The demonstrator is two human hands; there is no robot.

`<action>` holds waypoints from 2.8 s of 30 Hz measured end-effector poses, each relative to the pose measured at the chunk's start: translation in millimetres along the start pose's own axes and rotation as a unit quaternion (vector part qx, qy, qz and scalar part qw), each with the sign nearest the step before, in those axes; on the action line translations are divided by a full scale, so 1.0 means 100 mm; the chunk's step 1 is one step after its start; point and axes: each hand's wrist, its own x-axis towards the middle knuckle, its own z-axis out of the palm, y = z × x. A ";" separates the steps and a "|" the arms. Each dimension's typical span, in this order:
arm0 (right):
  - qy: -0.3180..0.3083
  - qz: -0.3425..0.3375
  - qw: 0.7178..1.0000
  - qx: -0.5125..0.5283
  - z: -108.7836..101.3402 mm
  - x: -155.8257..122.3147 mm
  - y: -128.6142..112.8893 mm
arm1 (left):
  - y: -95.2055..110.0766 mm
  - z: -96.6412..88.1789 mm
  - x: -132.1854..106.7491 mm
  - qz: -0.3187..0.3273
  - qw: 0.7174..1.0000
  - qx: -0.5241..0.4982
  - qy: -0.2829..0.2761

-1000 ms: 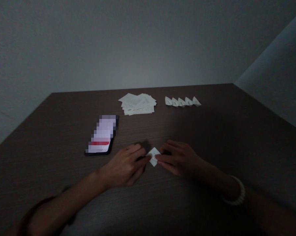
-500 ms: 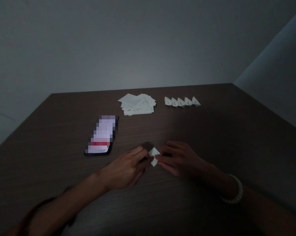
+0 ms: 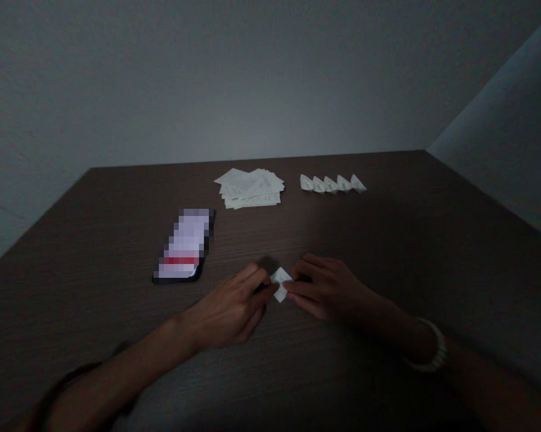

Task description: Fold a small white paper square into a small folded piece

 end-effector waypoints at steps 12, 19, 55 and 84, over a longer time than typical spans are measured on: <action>0.000 0.008 1.000 -0.011 0.00 0.00 -0.01 | -0.02 0.03 -0.03 -0.006 0.997 0.068 0.044; -0.009 0.008 1.000 -0.012 -0.01 0.01 0.00 | 0.01 0.03 -0.03 0.027 0.997 0.055 0.056; -0.039 -0.002 0.999 0.014 -0.08 -0.02 0.02 | 0.02 -0.02 0.02 0.004 0.999 -0.008 -0.038; 0.079 0.078 0.993 0.030 0.06 0.07 -0.05 | -0.09 0.11 0.13 -0.060 0.991 -0.032 0.118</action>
